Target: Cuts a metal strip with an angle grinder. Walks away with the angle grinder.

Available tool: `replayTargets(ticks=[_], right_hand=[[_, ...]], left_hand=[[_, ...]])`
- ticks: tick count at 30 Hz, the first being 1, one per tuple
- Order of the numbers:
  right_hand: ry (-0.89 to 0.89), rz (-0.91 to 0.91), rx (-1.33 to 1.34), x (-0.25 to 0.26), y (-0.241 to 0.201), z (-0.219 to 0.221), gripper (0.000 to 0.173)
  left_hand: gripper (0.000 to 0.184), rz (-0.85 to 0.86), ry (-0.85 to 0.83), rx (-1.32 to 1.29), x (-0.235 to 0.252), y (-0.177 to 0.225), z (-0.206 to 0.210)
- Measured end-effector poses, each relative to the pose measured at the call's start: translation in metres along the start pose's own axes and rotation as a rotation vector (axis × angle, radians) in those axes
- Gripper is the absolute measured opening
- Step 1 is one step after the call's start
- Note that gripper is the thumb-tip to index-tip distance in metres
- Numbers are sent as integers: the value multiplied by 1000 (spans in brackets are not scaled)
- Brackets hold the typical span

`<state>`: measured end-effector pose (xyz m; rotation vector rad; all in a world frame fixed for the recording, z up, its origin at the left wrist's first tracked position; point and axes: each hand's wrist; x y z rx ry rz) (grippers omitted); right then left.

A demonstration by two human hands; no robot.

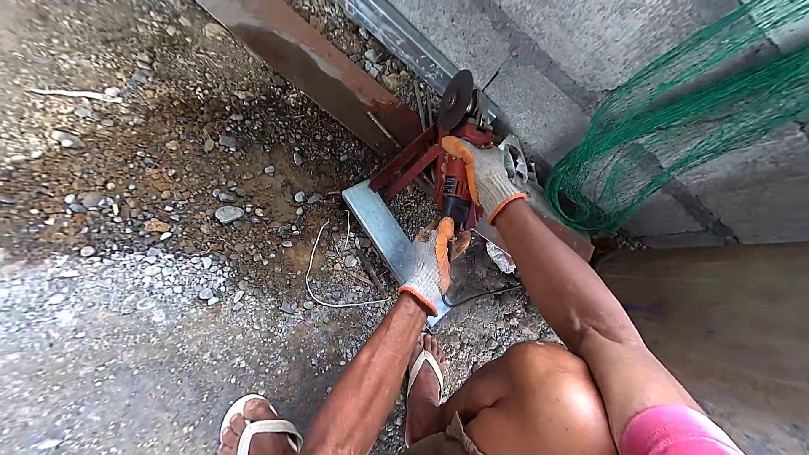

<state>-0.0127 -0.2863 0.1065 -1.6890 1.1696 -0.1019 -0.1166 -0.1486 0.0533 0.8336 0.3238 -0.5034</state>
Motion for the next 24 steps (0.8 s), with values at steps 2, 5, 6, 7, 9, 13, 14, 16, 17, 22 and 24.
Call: replayTargets(ticks=[2,5,6,7,9,13,14,16,17,22,24], right_hand=[[-23,23,21,-1,-3,0,67],[-135,40,124,-2,-6,0,70],[-132,41,109,-3,-8,0,71],[-122,35,82,-6,-10,0,70],[-119,20,17,-17,-13,3,64],[-232,18,16,-20,-2,14,53],[-262,24,-10,-20,-2,18,56],[-324,15,-49,-25,-5,26,59],[-350,-8,-52,-30,-9,26,57],[-402,-69,-12,-58,-32,5,48],[-406,-25,2,-73,-40,-12,46]], left_hand=[[39,17,2,16,-5,7,3],[43,37,-61,39,0,9,-2],[46,24,-124,52,5,10,-8],[49,2,-197,90,10,14,-15],[55,-29,-285,315,20,30,-31],[59,78,-321,482,39,47,-47],[58,96,-359,450,45,50,-45],[53,101,-444,370,57,62,-38],[47,90,-488,305,64,67,-34],[22,53,-563,188,58,89,-14],[23,56,-536,265,39,100,1]])
Point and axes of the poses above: each hand's wrist, its own x-axis towards the middle knuckle, its own z-axis out of the palm, y = z × x, and after that the axes turned 14 degrees about z, right-handed
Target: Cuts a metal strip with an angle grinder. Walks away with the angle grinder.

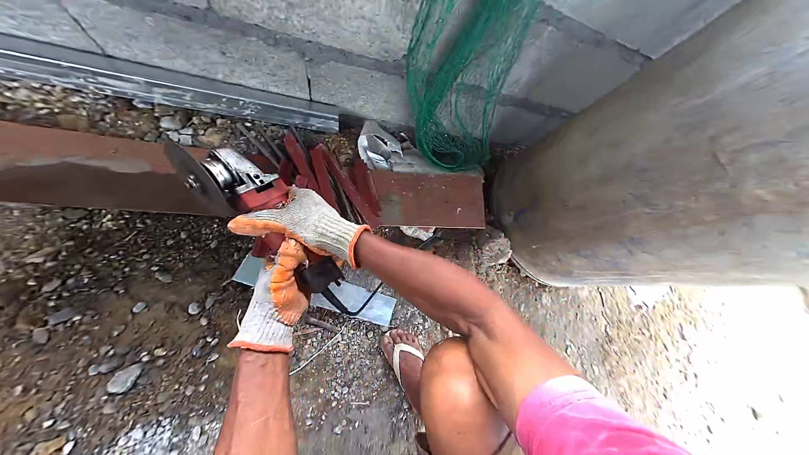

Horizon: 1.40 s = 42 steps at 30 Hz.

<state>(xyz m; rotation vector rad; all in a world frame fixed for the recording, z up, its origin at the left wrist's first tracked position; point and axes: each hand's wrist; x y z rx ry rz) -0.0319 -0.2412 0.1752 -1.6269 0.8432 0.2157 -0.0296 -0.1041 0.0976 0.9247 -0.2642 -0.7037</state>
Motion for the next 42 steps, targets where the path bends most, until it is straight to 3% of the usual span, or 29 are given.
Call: replayTargets(ticks=[4,9,15,20,23,29,37,42], right_hand=[[2,107,9,-49,-13,-29,48],[48,196,-98,-143,-10,-74,51],[55,426,-197,-269,-28,-156,62],[133,491,-164,-364,-41,-233,61],[201,485,-61,-396,-54,-272,62],[271,291,311,-415,-115,-338,61],[299,50,381,-430,-227,-430,66],[407,-48,563,-462,-268,-480,70]], left_hand=[[35,-110,47,32,-28,27,55],[65,-275,87,-219,-89,34,140],[52,-517,33,-388,-176,56,264],[56,-678,-73,-399,-209,83,367],[60,-666,-110,-334,-203,101,414],[81,-437,-204,-6,-148,153,487],[73,-127,-304,206,-65,234,587],[66,18,-356,396,-18,275,653]])
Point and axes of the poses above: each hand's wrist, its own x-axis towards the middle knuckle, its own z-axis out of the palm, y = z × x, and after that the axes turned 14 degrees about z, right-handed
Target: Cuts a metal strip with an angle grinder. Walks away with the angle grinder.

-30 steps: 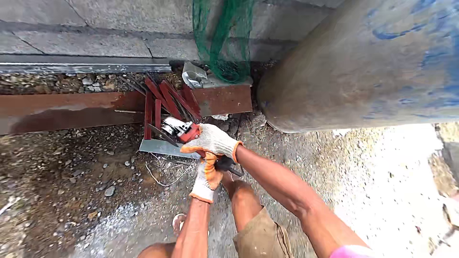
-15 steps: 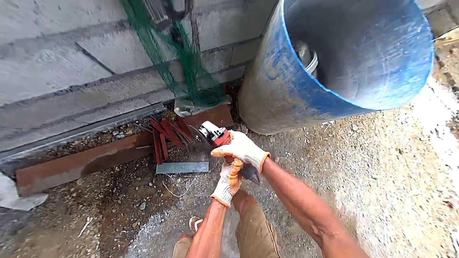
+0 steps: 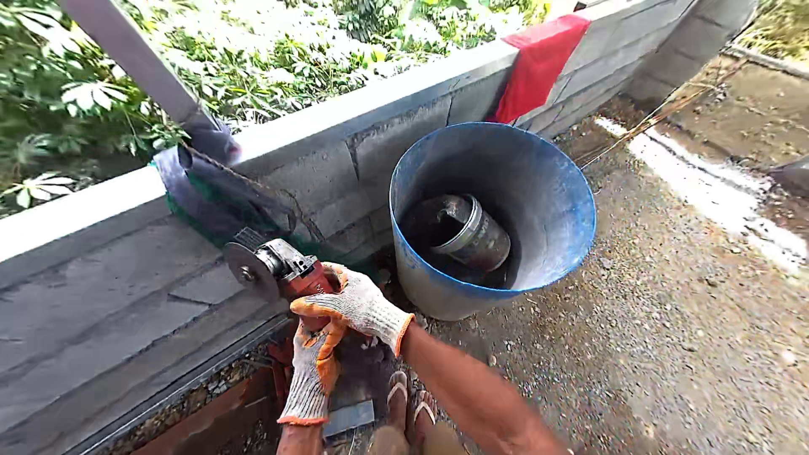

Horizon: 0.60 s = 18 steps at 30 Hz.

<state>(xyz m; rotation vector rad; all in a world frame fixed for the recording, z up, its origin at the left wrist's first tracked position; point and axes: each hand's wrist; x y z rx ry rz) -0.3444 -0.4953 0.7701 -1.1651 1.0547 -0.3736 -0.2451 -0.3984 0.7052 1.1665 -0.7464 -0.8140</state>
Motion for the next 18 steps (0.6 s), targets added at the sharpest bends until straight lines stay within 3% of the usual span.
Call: replayTargets(ticks=[3,7,11,15,18], right_hand=[[150,-44,20,-24,1,-41,77],[513,6,-78,-73,43,-109,76],[897,29,132,-144,93,-165,64],[1238,81,348,-216,134,-187,59],[1384,169,514,-245,153,-192,51]], left_hand=[[75,43,-67,53,45,30,18],[78,115,-188,64,123,52,35],[90,274,-225,240,212,76,69],[89,360,-241,527,285,107,118],[85,463,-247,650,329,125,164]])
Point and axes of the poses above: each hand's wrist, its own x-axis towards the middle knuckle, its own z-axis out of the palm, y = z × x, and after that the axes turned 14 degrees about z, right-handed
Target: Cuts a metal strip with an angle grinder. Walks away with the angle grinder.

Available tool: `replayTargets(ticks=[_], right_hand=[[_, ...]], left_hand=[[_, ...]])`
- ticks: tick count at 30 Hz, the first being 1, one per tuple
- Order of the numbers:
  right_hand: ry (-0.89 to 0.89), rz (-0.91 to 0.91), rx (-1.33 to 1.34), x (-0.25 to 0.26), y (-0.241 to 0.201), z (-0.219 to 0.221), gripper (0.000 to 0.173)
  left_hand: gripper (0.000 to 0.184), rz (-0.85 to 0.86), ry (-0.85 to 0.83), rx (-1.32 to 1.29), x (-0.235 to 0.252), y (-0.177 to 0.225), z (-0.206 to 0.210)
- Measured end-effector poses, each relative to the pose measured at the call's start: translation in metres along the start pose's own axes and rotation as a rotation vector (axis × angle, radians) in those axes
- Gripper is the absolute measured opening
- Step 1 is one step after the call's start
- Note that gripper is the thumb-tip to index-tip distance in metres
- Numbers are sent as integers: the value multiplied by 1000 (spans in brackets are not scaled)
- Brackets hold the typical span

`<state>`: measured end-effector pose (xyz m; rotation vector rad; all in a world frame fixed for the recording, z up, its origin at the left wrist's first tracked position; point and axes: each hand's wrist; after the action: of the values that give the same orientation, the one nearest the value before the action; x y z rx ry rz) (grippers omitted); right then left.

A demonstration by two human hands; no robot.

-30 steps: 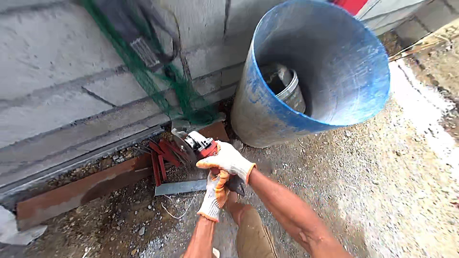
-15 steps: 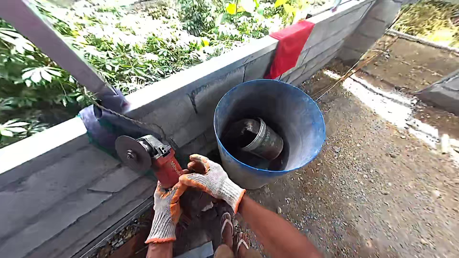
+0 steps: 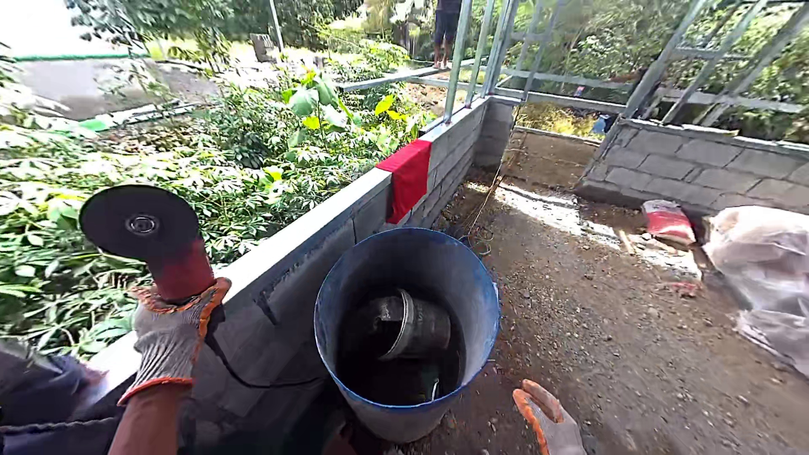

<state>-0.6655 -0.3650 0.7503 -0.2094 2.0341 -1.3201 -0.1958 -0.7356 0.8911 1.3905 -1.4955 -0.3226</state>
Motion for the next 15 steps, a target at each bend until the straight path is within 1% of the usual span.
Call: replayTargets(ticks=[3,6,7,8,9,10,11,12,14,15], right_hand=[[65,95,-6,19,24,-15,52],[82,157,-30,43,42,-22,57],[86,171,-34,52,48,-25,57],[88,186,-38,61,53,-30,58],[95,207,-31,71,57,-34,57],[106,231,-14,83,60,-39,55],[117,251,-5,96,64,-46,53],[126,269,-7,110,68,-54,52],[132,316,-30,141,73,-70,51],[123,341,-55,161,73,-78,52]], left_hand=[[86,91,11,57,50,31,23],[91,218,40,128,94,39,53],[91,214,38,156,102,54,62],[90,157,5,183,104,83,69],[88,59,-51,180,102,123,73],[86,15,-70,181,103,153,81],[85,23,-70,182,109,168,92],[87,81,-62,188,118,166,106],[96,219,-35,252,152,137,144],[97,225,-37,310,169,135,165]])
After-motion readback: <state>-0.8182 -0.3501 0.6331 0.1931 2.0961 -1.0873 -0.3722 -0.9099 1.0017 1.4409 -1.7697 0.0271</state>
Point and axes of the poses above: each hand's wrist, its own x-axis towards the middle knuckle, its own z-axis out of the palm, y = z × x, and after that the axes turned 14 degrees about z, right-handed
